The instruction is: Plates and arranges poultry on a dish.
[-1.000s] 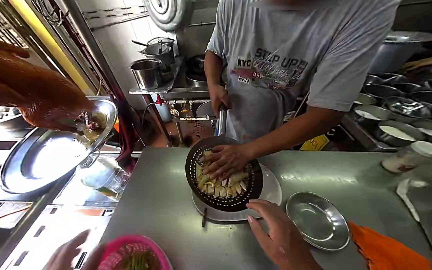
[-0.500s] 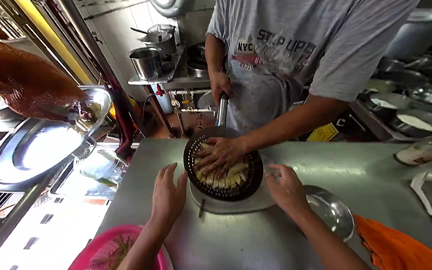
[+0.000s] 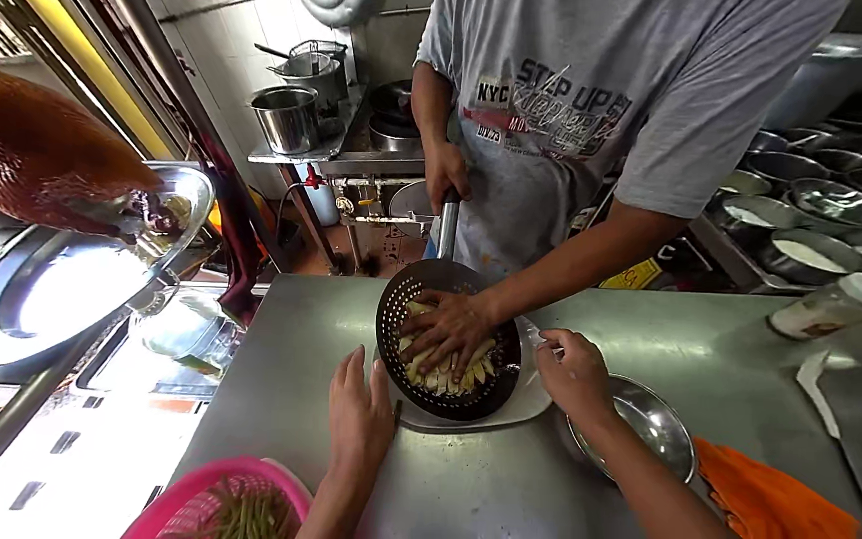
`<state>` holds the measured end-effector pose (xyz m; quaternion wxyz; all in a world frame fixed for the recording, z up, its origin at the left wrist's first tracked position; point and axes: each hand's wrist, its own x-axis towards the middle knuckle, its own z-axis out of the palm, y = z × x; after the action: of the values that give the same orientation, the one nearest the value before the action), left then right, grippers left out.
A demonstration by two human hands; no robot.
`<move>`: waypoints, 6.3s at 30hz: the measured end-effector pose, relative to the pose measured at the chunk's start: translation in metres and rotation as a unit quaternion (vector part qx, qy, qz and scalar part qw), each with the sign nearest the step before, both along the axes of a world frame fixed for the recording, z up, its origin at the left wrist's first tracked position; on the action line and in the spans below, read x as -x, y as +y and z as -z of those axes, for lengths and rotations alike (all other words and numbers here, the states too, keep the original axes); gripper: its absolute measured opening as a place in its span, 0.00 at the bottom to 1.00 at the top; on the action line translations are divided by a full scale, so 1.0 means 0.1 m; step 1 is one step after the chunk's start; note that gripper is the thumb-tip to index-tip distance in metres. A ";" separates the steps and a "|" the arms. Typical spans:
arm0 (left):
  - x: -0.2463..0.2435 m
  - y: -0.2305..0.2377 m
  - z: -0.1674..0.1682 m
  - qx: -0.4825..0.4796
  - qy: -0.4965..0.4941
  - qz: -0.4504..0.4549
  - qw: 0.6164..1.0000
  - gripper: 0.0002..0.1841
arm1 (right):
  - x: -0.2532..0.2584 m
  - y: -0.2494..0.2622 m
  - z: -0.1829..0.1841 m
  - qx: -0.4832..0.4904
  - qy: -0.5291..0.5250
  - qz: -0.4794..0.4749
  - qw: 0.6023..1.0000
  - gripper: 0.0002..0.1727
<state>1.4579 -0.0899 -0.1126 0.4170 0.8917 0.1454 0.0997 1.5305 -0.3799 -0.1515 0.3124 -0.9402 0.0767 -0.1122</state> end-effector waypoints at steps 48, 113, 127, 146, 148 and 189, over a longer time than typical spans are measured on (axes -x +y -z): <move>0.23 0.41 -0.23 0.116 -0.174 -0.096 0.973 0.24 | 0.47 0.20 -0.64 -0.311 0.170 -0.200 0.913 0.43; -0.45 0.49 -0.08 -0.160 0.174 0.413 0.879 0.16 | -0.22 0.94 -0.27 0.111 0.030 -0.374 0.920 0.11; -0.62 -0.07 0.03 -0.176 0.288 0.298 0.893 0.18 | -0.64 1.14 -0.34 0.131 0.164 -0.495 0.843 0.05; -0.88 0.13 0.06 -0.224 0.197 0.354 0.886 0.17 | -0.32 1.12 -0.39 0.104 0.305 -0.210 0.923 0.13; -0.83 0.07 0.15 -0.245 0.176 0.374 0.877 0.18 | -0.31 1.16 -0.35 0.049 0.304 -0.195 0.931 0.16; -1.29 0.06 -0.11 -0.215 0.262 0.575 0.745 0.09 | -0.11 1.14 -0.36 0.021 0.298 -0.266 0.916 0.08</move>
<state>1.5874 -0.0842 -0.1012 0.1385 0.8633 -0.3168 -0.3676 1.5418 -0.2659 -0.1159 0.2731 -0.9222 -0.0886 0.2591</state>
